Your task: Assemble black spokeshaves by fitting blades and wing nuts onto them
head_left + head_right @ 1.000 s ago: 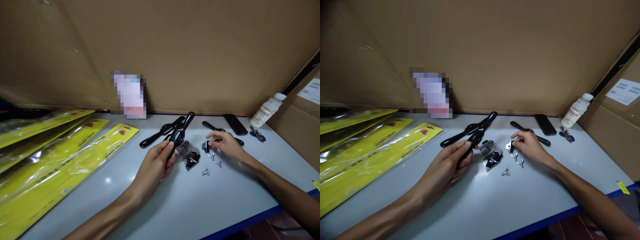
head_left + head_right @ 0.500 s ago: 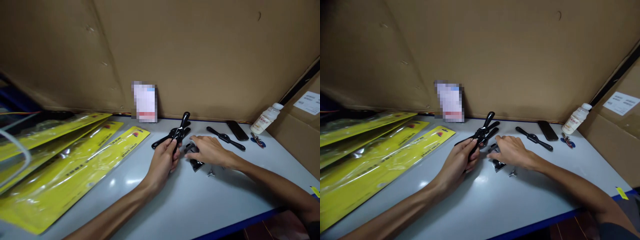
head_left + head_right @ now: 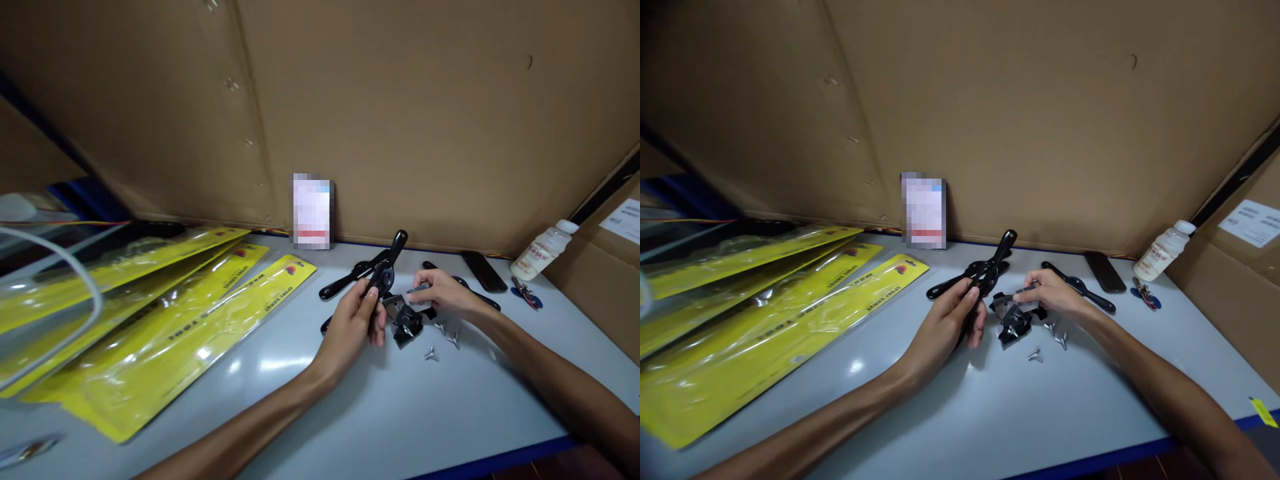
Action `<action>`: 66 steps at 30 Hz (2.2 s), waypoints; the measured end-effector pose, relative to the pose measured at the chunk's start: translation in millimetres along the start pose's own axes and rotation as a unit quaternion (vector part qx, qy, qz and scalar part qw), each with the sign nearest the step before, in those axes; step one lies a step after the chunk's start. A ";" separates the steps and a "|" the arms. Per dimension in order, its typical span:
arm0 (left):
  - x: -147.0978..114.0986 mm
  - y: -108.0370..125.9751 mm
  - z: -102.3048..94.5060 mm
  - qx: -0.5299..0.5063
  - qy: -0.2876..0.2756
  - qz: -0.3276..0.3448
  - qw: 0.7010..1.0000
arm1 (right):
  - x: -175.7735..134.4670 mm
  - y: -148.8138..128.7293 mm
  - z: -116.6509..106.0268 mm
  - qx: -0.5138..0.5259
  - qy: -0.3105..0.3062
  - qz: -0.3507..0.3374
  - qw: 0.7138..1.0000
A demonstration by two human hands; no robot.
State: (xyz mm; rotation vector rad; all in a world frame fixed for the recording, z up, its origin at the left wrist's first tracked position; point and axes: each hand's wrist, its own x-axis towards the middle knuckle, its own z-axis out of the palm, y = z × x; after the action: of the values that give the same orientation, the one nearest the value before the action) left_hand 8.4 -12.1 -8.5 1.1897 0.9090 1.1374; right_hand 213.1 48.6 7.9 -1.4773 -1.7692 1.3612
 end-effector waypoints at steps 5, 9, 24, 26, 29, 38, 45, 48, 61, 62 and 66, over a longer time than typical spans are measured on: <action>-0.4 -4.1 -2.6 0.069 -0.013 0.000 0.998 | -31.5 -3.0 -18.5 0.210 -0.013 0.053 0.976; 0.5 -2.0 -6.6 0.170 -0.062 0.016 0.983 | -57.1 -15.6 -20.6 0.181 0.067 -0.041 0.980; -5.2 5.8 -5.3 0.288 -0.204 0.093 0.931 | -54.1 -35.6 9.0 -0.084 -0.035 -0.128 0.988; -4.9 6.9 -5.9 0.290 -0.206 0.097 0.929 | -53.4 -36.0 10.1 -0.066 -0.039 -0.123 0.989; -3.8 9.2 -6.3 0.293 -0.203 0.096 0.929 | -53.9 -37.1 11.4 -0.076 -0.056 -0.120 0.988; -1.6 9.0 -9.9 0.326 -0.190 0.105 0.920 | -55.2 -34.4 10.3 -0.204 -0.118 -0.143 0.961; -8.8 25.1 -9.6 0.297 0.157 0.294 0.895 | -54.0 -24.1 16.8 0.100 0.016 -0.074 0.992; -15.2 22.8 -1.9 0.267 0.178 0.307 0.896 | -57.1 -19.9 29.1 0.271 0.054 -0.048 0.960; -22.2 -0.1 19.8 -0.068 -0.170 -0.106 0.977 | -62.5 -13.4 63.6 0.416 0.093 -0.027 0.904; -23.0 1.9 20.3 -0.067 -0.169 -0.109 0.977 | -63.1 -13.7 64.6 0.416 0.098 -0.031 0.904; -25.7 2.5 25.5 -0.048 -0.165 -0.110 0.979 | -65.7 -13.2 70.2 0.404 0.108 -0.033 0.908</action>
State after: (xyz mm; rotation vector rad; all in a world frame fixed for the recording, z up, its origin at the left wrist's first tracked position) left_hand 26.8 -42.8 -2.6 1.1271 0.7017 0.7681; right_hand 169.7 -38.3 6.6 -1.0276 -0.9060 1.5484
